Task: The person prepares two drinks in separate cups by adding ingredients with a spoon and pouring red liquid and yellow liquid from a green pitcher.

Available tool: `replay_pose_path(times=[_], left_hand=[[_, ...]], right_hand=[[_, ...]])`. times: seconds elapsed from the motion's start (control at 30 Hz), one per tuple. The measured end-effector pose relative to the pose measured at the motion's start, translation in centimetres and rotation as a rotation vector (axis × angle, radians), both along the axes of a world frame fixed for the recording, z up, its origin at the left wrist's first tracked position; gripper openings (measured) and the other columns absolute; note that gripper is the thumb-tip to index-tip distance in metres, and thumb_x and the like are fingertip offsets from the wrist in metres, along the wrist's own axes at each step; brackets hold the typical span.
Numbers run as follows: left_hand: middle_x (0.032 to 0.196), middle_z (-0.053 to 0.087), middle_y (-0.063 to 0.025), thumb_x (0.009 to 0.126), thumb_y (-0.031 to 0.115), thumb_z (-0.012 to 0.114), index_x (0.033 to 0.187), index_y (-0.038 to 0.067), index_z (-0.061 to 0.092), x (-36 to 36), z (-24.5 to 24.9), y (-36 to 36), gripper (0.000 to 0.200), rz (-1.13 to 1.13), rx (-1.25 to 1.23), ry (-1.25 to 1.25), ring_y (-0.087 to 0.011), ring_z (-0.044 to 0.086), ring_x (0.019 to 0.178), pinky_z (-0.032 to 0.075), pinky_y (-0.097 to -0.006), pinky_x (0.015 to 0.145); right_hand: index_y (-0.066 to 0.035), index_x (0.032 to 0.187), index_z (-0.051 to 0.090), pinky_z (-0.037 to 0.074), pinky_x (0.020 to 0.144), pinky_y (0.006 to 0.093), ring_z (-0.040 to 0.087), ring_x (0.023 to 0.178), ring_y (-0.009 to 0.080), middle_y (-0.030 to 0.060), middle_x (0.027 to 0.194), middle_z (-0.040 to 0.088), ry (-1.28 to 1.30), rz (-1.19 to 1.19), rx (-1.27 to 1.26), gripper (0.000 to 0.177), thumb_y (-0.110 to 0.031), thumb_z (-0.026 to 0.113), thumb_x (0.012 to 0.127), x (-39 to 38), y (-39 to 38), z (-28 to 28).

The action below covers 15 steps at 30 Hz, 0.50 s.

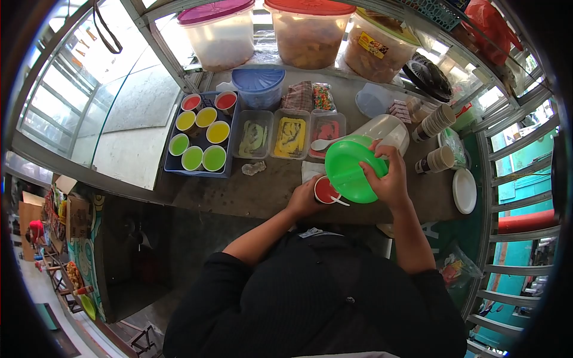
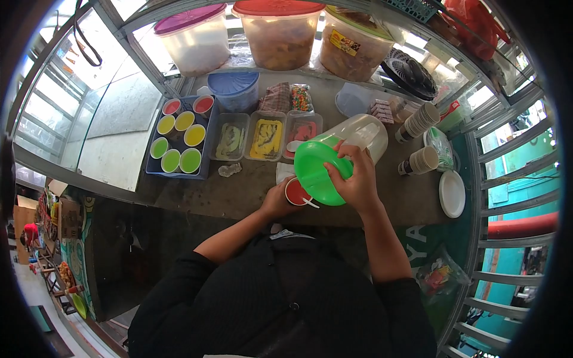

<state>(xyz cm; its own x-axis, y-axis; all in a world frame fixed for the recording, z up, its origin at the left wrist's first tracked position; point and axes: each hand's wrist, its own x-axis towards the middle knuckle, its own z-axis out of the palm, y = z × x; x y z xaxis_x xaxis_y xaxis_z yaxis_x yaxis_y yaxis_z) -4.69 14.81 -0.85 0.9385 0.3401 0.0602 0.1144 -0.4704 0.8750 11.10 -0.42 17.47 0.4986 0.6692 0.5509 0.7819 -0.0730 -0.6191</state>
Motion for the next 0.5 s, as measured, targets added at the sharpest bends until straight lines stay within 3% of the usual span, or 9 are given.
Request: replay_pose_path(times=[0.07,0.17,0.27,0.5], left_hand=[[0.128,0.066,-0.018,0.07,0.035,0.09,0.139,0.006,0.051,0.0,0.1,0.0,0.084,0.0,-0.004,0.008,-0.0367,0.065,0.117,0.053,-0.0451,0.097],[0.128,0.066,-0.0181,0.07,0.035,0.09,0.139,0.006,0.051,0.0,0.4,0.0,0.084,0.0,-0.002,0.028,-0.0367,0.064,0.118,0.053,-0.0454,0.098],[0.129,0.066,-0.018,0.07,0.035,0.09,0.139,0.007,0.051,-0.1,0.5,0.1,0.084,0.003,-0.001,0.031,-0.0369,0.064,0.118,0.053,-0.0458,0.098],[0.124,0.068,-0.0187,0.067,0.037,0.093,0.14,0.005,0.048,0.0,-0.1,0.0,0.091,0.007,0.042,-0.007,-0.0378,0.067,0.112,0.056,-0.0461,0.093]], right_hand=[[-0.008,0.103,0.051,0.048,0.093,0.0451,0.064,0.103,0.0366,0.0142,0.11,0.066,0.02,-0.002,0.006,0.037,-0.004,0.08,0.08,0.2,-0.1,0.0],[-0.008,0.105,0.047,0.048,0.098,0.0394,0.063,0.107,0.0273,0.0152,0.111,0.064,0.017,0.0,-0.033,0.04,-0.002,0.079,0.083,0.7,-0.3,0.0],[-0.007,0.104,0.049,0.048,0.096,0.0401,0.064,0.103,0.0284,0.0131,0.109,0.064,0.125,-0.01,0.036,0.038,-0.001,0.079,0.081,1.1,-0.4,-0.3],[-0.01,0.114,0.043,0.048,0.098,0.0342,0.06,0.105,0.0187,0.0101,0.115,0.059,0.33,0.029,0.137,0.045,0.003,0.075,0.085,3.8,-1.6,0.4]])
